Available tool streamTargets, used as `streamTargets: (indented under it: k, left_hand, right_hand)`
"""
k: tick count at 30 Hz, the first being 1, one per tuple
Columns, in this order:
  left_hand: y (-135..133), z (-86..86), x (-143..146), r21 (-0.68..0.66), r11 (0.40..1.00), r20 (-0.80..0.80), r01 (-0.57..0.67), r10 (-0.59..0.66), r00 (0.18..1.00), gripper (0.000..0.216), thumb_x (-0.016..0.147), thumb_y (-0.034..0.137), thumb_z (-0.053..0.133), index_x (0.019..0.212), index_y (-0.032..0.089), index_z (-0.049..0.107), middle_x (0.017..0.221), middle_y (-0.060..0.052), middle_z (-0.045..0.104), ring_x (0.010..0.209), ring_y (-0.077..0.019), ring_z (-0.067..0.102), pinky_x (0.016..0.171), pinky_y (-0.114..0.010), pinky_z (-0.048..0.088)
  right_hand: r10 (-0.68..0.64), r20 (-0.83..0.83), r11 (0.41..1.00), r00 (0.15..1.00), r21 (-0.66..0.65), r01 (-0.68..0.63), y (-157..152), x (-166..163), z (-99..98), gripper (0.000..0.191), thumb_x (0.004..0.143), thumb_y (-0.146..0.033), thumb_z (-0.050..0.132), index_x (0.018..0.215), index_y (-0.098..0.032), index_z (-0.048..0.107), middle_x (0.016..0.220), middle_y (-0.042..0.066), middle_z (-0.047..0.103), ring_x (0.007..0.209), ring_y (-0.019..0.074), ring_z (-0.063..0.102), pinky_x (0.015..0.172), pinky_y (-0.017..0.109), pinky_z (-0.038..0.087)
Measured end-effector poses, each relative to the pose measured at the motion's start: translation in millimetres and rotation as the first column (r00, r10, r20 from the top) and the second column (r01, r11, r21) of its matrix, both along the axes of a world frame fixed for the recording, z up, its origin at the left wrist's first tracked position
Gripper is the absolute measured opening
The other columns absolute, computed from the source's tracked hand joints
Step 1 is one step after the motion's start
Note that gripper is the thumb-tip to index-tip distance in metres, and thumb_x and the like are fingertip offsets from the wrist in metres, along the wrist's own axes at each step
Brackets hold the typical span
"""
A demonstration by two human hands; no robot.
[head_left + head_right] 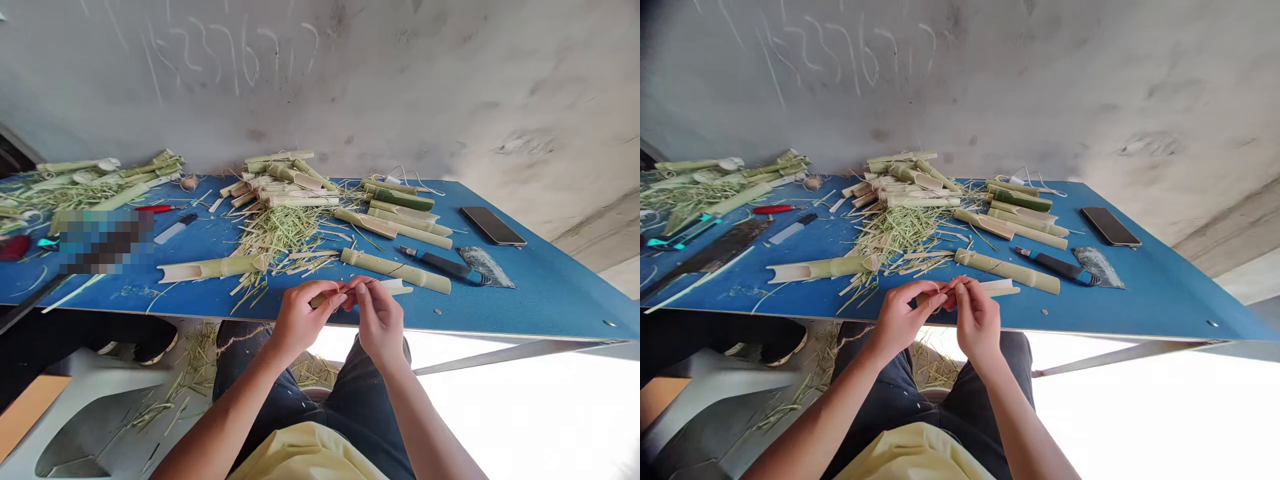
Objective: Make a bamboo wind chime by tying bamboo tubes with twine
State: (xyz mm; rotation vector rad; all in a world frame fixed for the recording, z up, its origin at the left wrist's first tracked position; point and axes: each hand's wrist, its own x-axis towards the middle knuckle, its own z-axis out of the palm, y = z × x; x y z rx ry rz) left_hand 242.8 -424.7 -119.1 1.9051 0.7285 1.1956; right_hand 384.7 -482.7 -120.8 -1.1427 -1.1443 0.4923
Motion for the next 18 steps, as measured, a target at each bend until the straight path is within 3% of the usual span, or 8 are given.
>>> streamTargets:
  k: [3, 6, 11, 18]
  left_hand:
    - [0, -2.7, 1, 0.039, 0.998, 0.064, -0.055, 0.053, 0.997, 0.007, 0.094, 0.024, 0.077, 0.090, 0.020, 0.079, 0.095, -0.005, 0.084, 0.087, -0.0204, 0.080, 0.081, -0.028, 0.063]
    - [0, -4.9, 1, 0.029, 0.996, 0.095, -0.086, 0.083, 0.992, 0.012, 0.098, 0.027, 0.073, 0.089, 0.020, 0.076, 0.091, -0.005, 0.083, 0.082, -0.0197, 0.080, 0.076, -0.028, 0.064]
    - [0, -8.5, -1, -0.128, 0.988, 0.099, -0.085, 0.098, 0.990, 0.019, 0.107, 0.037, 0.058, 0.095, 0.022, 0.060, 0.087, -0.005, 0.080, 0.078, -0.0196, 0.080, 0.073, -0.028, 0.063]
    - [3, -12.4, -3, -0.196, 0.976, 0.102, -0.097, 0.119, 0.988, 0.023, 0.111, 0.043, 0.048, 0.095, 0.026, 0.046, 0.087, -0.006, 0.080, 0.086, -0.0229, 0.080, 0.081, -0.036, 0.063]
  right_hand:
    - [-0.014, 0.004, 1.000, 1.000, -0.001, 0.014, 0, -1, -2.5, 0.030, 0.108, -0.046, 0.056, 0.094, -0.024, 0.070, 0.078, 0.001, 0.071, 0.064, 0.0153, 0.065, 0.062, 0.027, 0.055]
    - [-0.027, -0.039, 0.999, 0.999, -0.018, 0.027, 0, -2, -7.9, 0.029, 0.107, -0.049, 0.056, 0.098, -0.024, 0.069, 0.079, 0.002, 0.073, 0.064, 0.0160, 0.066, 0.062, 0.028, 0.057]
    - [-0.042, -0.093, 0.997, 0.995, -0.064, 0.036, 3, -2, -11.6, 0.032, 0.104, -0.054, 0.060, 0.101, -0.023, 0.069, 0.087, 0.005, 0.077, 0.065, 0.0169, 0.067, 0.063, 0.030, 0.058]
    - [0.056, 0.084, 0.990, 0.995, -0.133, -0.045, 1, -4, -0.5, 0.037, 0.105, -0.057, 0.057, 0.094, -0.023, 0.067, 0.077, 0.003, 0.071, 0.061, 0.0161, 0.062, 0.059, 0.029, 0.054]
